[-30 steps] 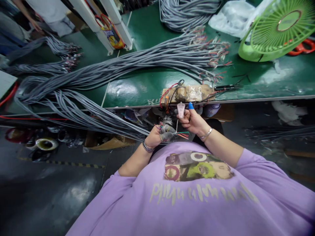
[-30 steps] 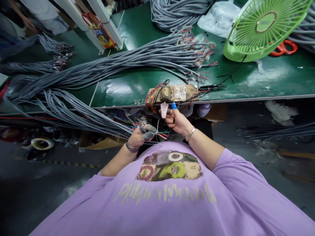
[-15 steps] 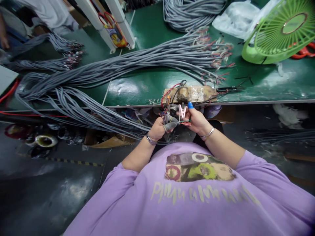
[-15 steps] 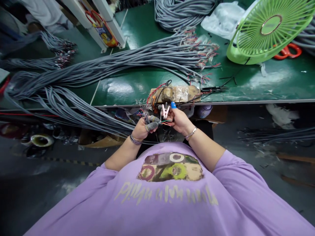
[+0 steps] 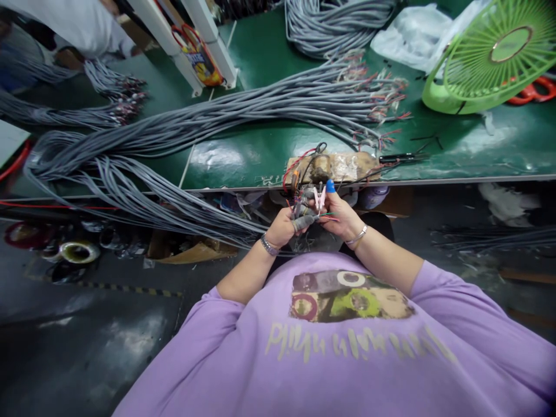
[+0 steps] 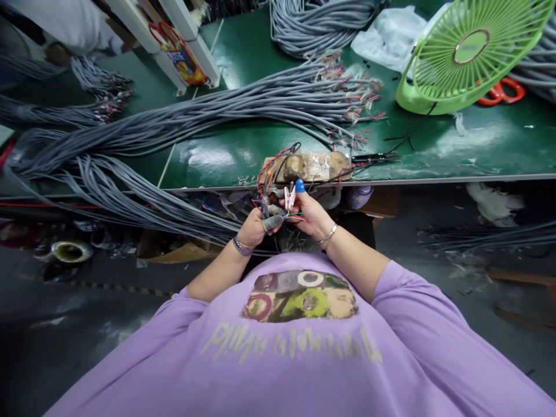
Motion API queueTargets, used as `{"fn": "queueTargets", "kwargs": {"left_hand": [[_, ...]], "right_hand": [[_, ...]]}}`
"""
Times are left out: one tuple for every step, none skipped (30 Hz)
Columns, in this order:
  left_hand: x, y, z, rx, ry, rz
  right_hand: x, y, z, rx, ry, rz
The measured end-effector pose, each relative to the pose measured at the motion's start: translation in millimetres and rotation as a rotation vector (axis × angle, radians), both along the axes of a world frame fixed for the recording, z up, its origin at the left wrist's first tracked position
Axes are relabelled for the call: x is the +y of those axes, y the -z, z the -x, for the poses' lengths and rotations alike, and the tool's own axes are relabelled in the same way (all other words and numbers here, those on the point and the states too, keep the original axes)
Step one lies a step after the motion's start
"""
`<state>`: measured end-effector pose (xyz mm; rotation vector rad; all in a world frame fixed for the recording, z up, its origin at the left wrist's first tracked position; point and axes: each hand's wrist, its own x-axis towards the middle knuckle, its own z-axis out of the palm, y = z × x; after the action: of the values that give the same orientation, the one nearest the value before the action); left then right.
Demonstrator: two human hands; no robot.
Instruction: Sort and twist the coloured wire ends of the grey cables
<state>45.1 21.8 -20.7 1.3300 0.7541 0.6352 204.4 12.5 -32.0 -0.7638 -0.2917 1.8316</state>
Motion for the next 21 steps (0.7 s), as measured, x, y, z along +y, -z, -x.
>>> {"fn": "queueTargets", "kwargs": {"left_hand": [[-1, 0.1, 1, -0.019, 0.008, -0.002], [-2, 0.2, 2, -0.037, 0.018, 0.000], [-3, 0.3, 3, -0.050, 0.029, 0.007], [-4, 0.6, 5, -0.058, 0.040, 0.020], [-6, 1.2, 7, -0.063, 0.052, 0.034], [-9, 2.1, 9, -0.067, 0.066, 0.049], [-11, 3.5, 12, -0.073, 0.078, 0.064], [-14, 5.3, 15, -0.078, 0.086, 0.079], [-17, 7.4, 18, -0.080, 0.092, 0.093], [-20, 9.7, 20, -0.080, 0.095, 0.108], [-22, 11.9, 23, -0.073, 0.094, 0.123], [-24, 14.0, 25, -0.061, 0.088, 0.140], [-25, 15.7, 27, -0.045, 0.080, 0.157], [-25, 17.0, 29, -0.030, 0.071, 0.174], [-25, 17.9, 29, -0.021, 0.063, 0.188], [-24, 18.3, 29, -0.014, 0.054, 0.198], [-23, 18.4, 29, -0.009, 0.045, 0.200], [-22, 18.4, 28, -0.006, 0.033, 0.195], [-22, 18.4, 28, -0.001, 0.017, 0.189], [-21, 18.6, 27, 0.008, 0.000, 0.188], [-22, 19.1, 26, 0.019, -0.015, 0.196]], "right_hand": [[-1, 2.2, 0, 0.012, -0.007, -0.005], [-1, 4.2, 0, 0.027, -0.018, -0.015], [-2, 6.0, -1, 0.044, -0.031, -0.027], [-3, 7.4, -2, 0.062, -0.046, -0.040], [-4, 8.5, -3, 0.079, -0.063, -0.052], [-6, 9.2, -4, 0.091, -0.078, -0.060], [-7, 9.5, -5, 0.097, -0.089, -0.063], [-9, 9.6, -6, 0.096, -0.099, -0.063], [-10, 9.5, -7, 0.089, -0.105, -0.058], [-12, 9.2, -8, 0.078, -0.108, -0.052], [-13, 8.9, -9, 0.066, -0.113, -0.045], [-15, 8.7, -10, 0.055, -0.120, -0.040], [-16, 8.7, -11, 0.046, -0.133, -0.037], [-17, 8.9, -12, 0.038, -0.146, -0.038], [-19, 9.6, -12, 0.030, -0.158, -0.043], [-20, 10.6, -13, 0.022, -0.171, -0.049], [-22, 12.0, -14, 0.009, -0.179, -0.055], [-24, 13.7, -15, -0.009, -0.181, -0.060], [-26, 15.4, -15, -0.036, -0.178, -0.067], [-28, 16.8, -16, -0.072, -0.175, -0.077], [-31, 17.8, -17, -0.120, -0.176, -0.092]]}}
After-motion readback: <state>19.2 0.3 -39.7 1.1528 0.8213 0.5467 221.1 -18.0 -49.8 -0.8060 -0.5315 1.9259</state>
